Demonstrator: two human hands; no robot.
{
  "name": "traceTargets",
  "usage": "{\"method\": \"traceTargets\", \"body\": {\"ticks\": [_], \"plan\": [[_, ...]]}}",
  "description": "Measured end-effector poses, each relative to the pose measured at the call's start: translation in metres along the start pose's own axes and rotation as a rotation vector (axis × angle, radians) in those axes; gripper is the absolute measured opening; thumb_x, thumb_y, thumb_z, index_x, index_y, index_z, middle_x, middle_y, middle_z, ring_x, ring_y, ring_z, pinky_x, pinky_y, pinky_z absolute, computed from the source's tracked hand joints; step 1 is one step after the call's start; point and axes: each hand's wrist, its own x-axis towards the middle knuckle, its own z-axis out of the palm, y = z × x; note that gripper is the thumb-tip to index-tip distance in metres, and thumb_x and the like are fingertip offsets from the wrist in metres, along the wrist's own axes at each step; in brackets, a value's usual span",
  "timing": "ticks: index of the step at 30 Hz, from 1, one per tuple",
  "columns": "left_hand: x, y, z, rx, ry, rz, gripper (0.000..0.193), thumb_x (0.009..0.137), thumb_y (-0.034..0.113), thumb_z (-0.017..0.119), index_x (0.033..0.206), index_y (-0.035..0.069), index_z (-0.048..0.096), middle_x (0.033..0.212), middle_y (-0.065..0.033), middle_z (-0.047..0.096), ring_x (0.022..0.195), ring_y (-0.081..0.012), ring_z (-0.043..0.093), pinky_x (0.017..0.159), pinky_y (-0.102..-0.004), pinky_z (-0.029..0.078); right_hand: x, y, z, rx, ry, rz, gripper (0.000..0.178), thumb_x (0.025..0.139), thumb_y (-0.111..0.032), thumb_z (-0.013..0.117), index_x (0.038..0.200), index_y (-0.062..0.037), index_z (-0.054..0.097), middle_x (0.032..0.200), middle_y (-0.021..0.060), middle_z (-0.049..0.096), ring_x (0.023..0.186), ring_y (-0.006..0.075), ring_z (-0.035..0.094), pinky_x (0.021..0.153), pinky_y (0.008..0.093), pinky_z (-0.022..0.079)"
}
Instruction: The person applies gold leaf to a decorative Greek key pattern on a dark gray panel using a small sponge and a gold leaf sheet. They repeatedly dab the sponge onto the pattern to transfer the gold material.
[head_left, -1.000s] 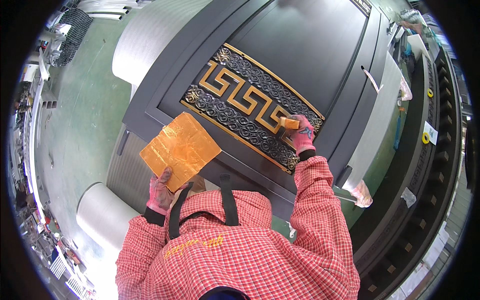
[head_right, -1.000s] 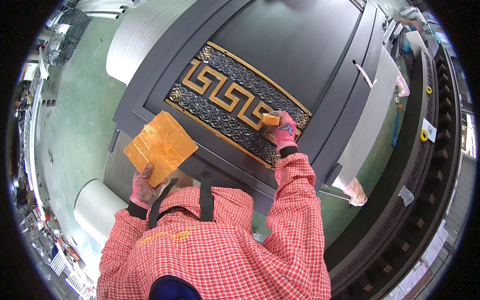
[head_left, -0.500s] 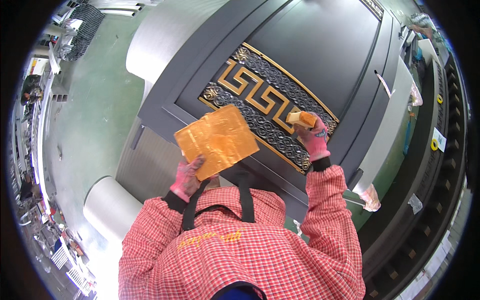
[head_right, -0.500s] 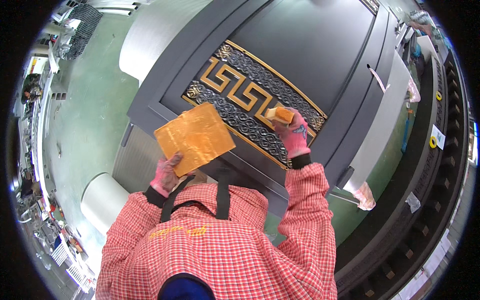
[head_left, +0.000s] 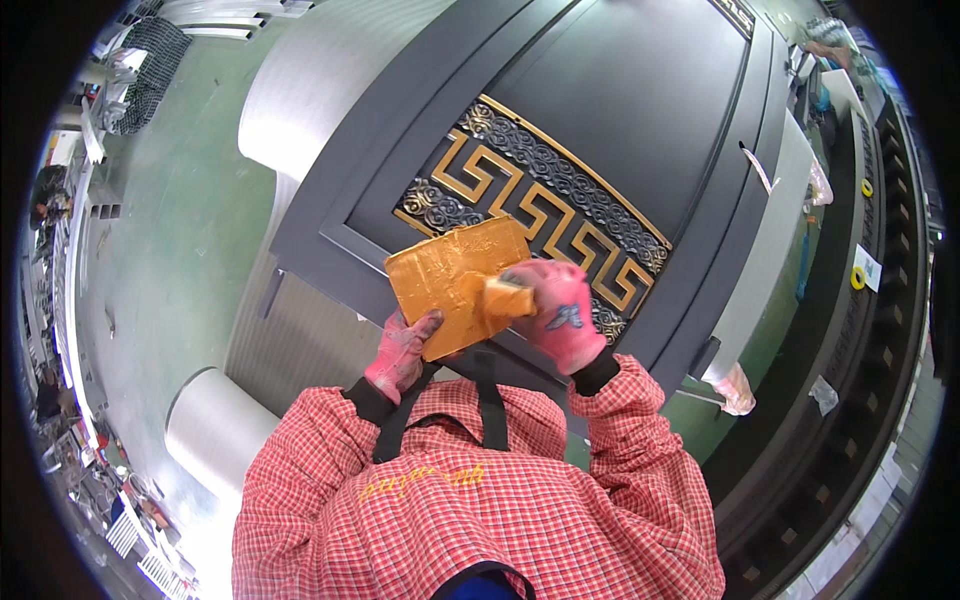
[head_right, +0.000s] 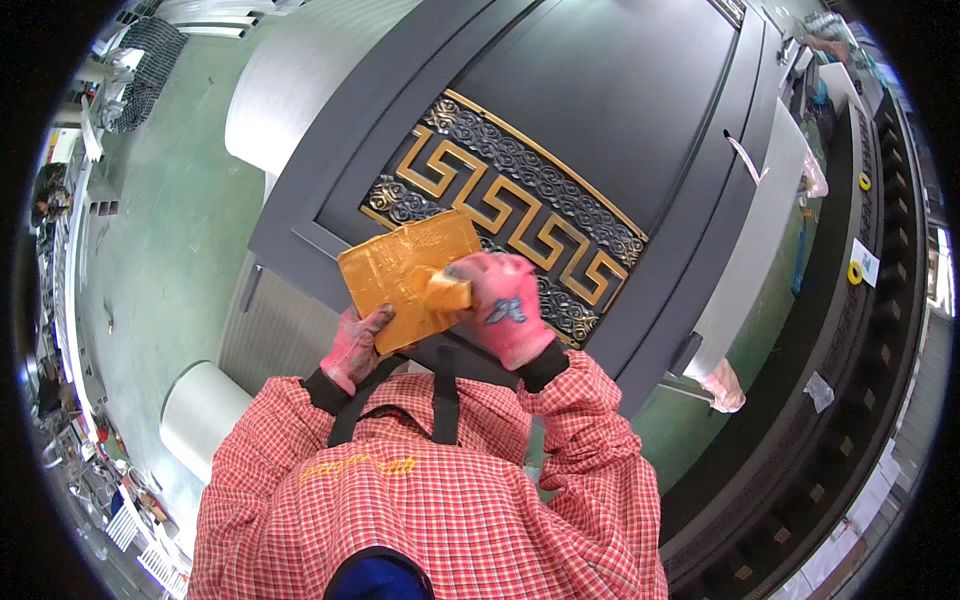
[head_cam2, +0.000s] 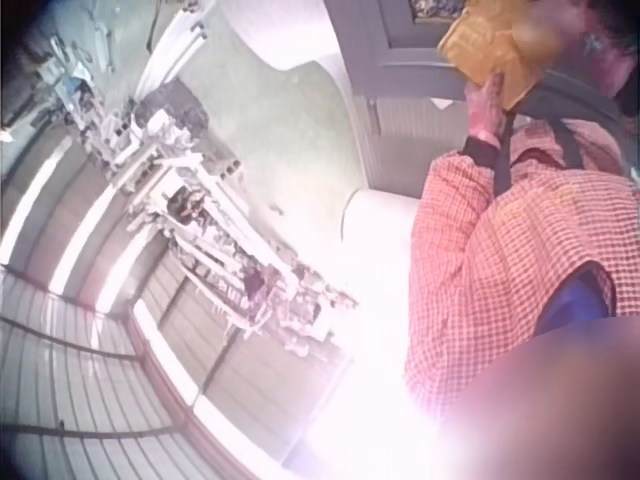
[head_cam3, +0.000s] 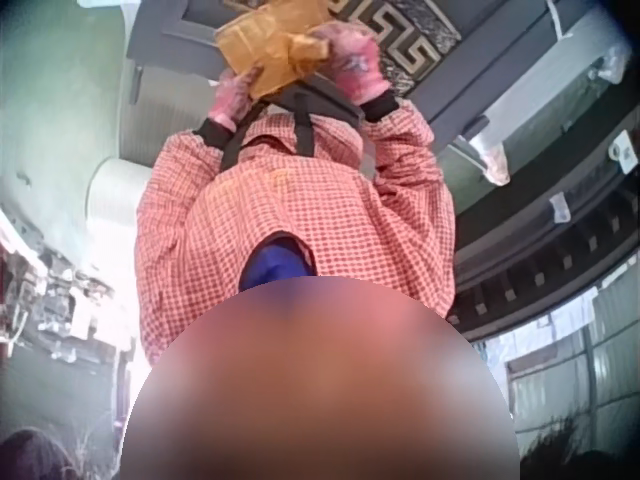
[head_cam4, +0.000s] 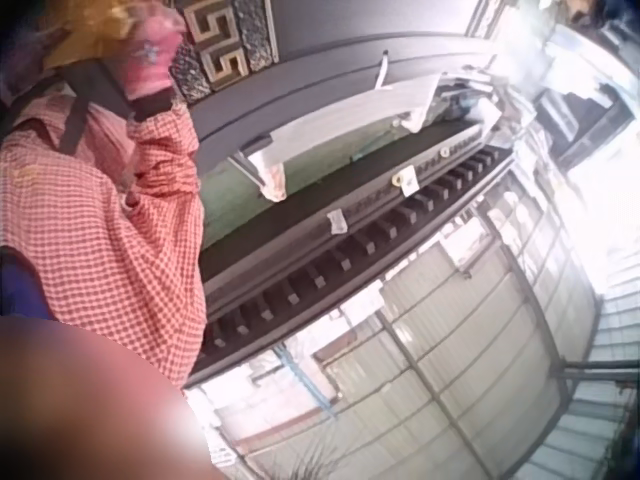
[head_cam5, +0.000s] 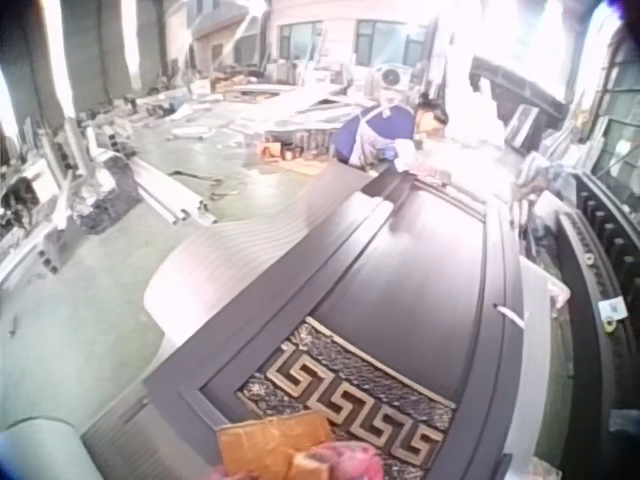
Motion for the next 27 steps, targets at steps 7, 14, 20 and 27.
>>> {"method": "traceTargets", "body": {"ticks": [7, 14, 20, 27], "plan": [[-0.002, 0.012, -0.014, -0.054, 0.078, -0.080, 0.044, 0.087, 0.017, 0.063, 0.123, 0.002, 0.042, 0.114, -0.0155, 0.057, 0.093, -0.0306, 0.064, 0.063, -0.0438, 0.061, -0.011, 0.073, -0.005, 0.204, 0.411, 0.257, 0.030, 0.066, -0.008, 0.076, 0.093, -0.0064, 0.063, 0.091, 0.0101, 0.064, 0.076, 0.0268, 0.063, 0.068, 0.0340, 0.050], [-0.009, 0.013, -0.021, -0.064, 0.153, 0.017, 0.046, 0.088, 0.020, 0.062, 0.124, 0.001, 0.040, 0.112, -0.0147, 0.056, 0.094, -0.0306, 0.064, 0.064, -0.0426, 0.061, -0.028, 0.176, -0.002, 0.000, 0.320, 0.455, 0.034, 0.065, -0.002, 0.076, 0.097, -0.0073, 0.065, 0.096, 0.0094, 0.064, 0.086, 0.0253, 0.063, 0.076, 0.0299, 0.050], [-0.012, 0.011, -0.017, -0.079, 0.219, 0.064, 0.044, 0.089, 0.019, 0.061, 0.123, 0.000, 0.042, 0.111, -0.0145, 0.057, 0.092, -0.0291, 0.065, 0.062, -0.0399, 0.061, -0.021, 0.203, 0.008, -0.266, 0.340, 0.476, 0.034, 0.061, -0.011, 0.079, 0.093, -0.0109, 0.066, 0.096, 0.0090, 0.065, 0.087, 0.0288, 0.063, 0.077, 0.0347, 0.051], [-0.012, 0.009, -0.014, -0.057, 0.212, 0.059, 0.042, 0.089, 0.020, 0.060, 0.122, 0.000, 0.044, 0.110, -0.0134, 0.059, 0.090, -0.0275, 0.066, 0.061, -0.0383, 0.061, -0.020, 0.202, 0.005, -0.140, 0.203, 0.385, 0.029, 0.066, -0.013, 0.077, 0.093, -0.0112, 0.066, 0.092, 0.0091, 0.066, 0.082, 0.0290, 0.064, 0.074, 0.0353, 0.051]]}}
